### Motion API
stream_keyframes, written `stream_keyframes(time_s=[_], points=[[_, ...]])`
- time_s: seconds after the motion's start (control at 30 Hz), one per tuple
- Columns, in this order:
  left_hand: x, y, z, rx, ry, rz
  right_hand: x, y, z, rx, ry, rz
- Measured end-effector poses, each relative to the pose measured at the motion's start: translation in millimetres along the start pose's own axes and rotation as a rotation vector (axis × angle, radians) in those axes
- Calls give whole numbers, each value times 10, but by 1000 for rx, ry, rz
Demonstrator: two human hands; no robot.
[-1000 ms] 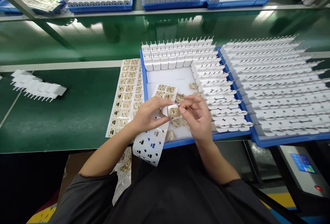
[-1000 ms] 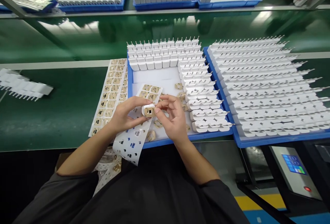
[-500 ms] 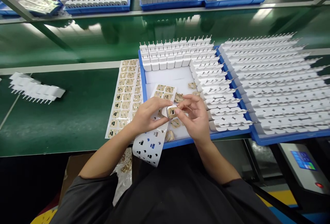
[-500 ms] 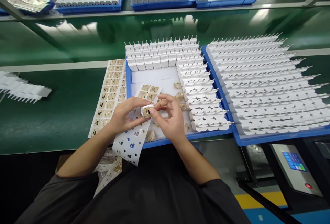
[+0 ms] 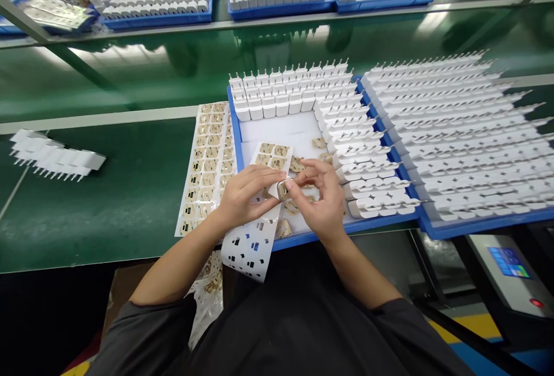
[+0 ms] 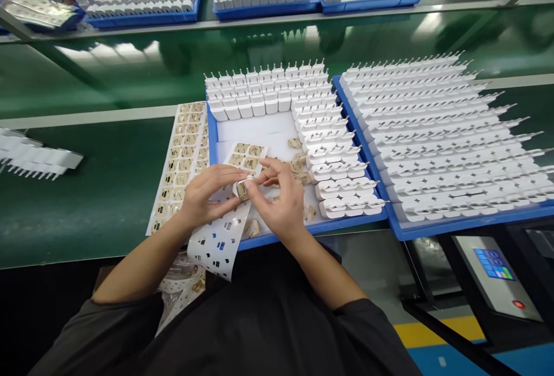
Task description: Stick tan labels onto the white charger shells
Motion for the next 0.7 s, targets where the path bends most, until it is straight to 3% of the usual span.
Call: stream_keyframes(time_s=[0.1, 0.2, 0.3, 0.5, 0.7], points=[[-30, 29, 38, -49, 37, -74, -41, -12, -18, 40, -28, -8], [-48, 53, 72, -105, 45, -115, 12, -12, -14, 100, -174, 198], [-39, 52, 56, -65, 50, -122, 91, 10, 21, 116, -209, 392], [10, 43, 7, 23, -4, -132, 92, -22, 7, 89, -332, 362], [33, 43, -80, 176, -216, -133, 111, -27, -10, 71, -364, 376]])
Point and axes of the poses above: each hand's wrist, its own y-axis away from the middle knuckle, its own x-axis out of the palm, z = x × y, the point moved 4 cm from there along -y, towards the middle knuckle, and after that the axes turned 8 degrees about x, right-handed, at the moved point
